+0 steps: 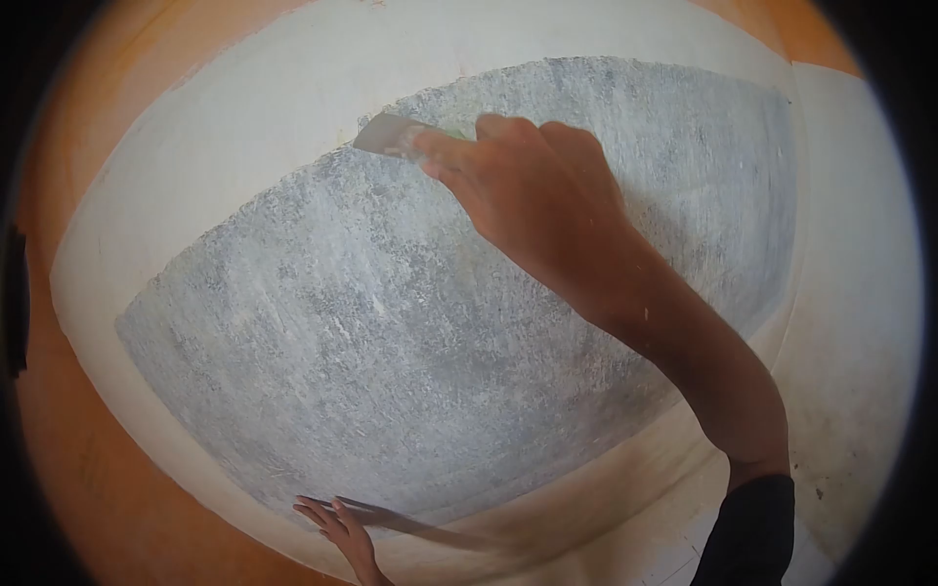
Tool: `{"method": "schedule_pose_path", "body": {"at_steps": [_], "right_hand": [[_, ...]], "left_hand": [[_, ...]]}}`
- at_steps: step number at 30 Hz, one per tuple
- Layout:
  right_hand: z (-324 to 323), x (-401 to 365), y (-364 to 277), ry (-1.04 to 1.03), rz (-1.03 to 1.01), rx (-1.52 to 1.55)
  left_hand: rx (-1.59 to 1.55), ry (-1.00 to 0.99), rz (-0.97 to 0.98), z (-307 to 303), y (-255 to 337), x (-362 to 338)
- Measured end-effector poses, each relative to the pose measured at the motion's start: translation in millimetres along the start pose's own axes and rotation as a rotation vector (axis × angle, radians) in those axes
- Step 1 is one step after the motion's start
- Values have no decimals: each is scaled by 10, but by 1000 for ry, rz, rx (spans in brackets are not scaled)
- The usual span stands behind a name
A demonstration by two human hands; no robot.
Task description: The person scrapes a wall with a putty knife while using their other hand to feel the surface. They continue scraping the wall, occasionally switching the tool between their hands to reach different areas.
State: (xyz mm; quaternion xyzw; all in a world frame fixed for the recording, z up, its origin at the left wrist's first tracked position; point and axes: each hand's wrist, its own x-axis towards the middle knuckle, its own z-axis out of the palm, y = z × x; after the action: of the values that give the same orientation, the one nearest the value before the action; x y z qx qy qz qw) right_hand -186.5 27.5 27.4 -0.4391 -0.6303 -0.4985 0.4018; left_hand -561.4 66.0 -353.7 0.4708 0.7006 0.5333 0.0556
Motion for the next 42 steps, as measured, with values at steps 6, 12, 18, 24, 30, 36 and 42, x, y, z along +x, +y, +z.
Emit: {"method": "schedule_pose_path", "body": {"at_steps": [6,12,18,24,30,36,42], "right_hand": [[1,-65,-53,-54,65,6],[33,-68,-60,-9,47,66],[-11,-80,-199,33,64,43],[-46,-16,-327,43,171,22],[-25,-18,-507,17,310,47],[32,-36,-785,-93,458,-30],[158,-54,-1071,-57,541,-180]], "left_hand": [[-5,-39,2,-62,-35,1],[-23,-51,9,-83,-10,-10],[-32,-87,20,-170,30,-26],[-21,-75,40,-149,-11,-12],[-22,-101,36,-185,-8,-19],[-47,-116,58,-222,18,-29],[-56,-147,44,-268,26,-32]]}}
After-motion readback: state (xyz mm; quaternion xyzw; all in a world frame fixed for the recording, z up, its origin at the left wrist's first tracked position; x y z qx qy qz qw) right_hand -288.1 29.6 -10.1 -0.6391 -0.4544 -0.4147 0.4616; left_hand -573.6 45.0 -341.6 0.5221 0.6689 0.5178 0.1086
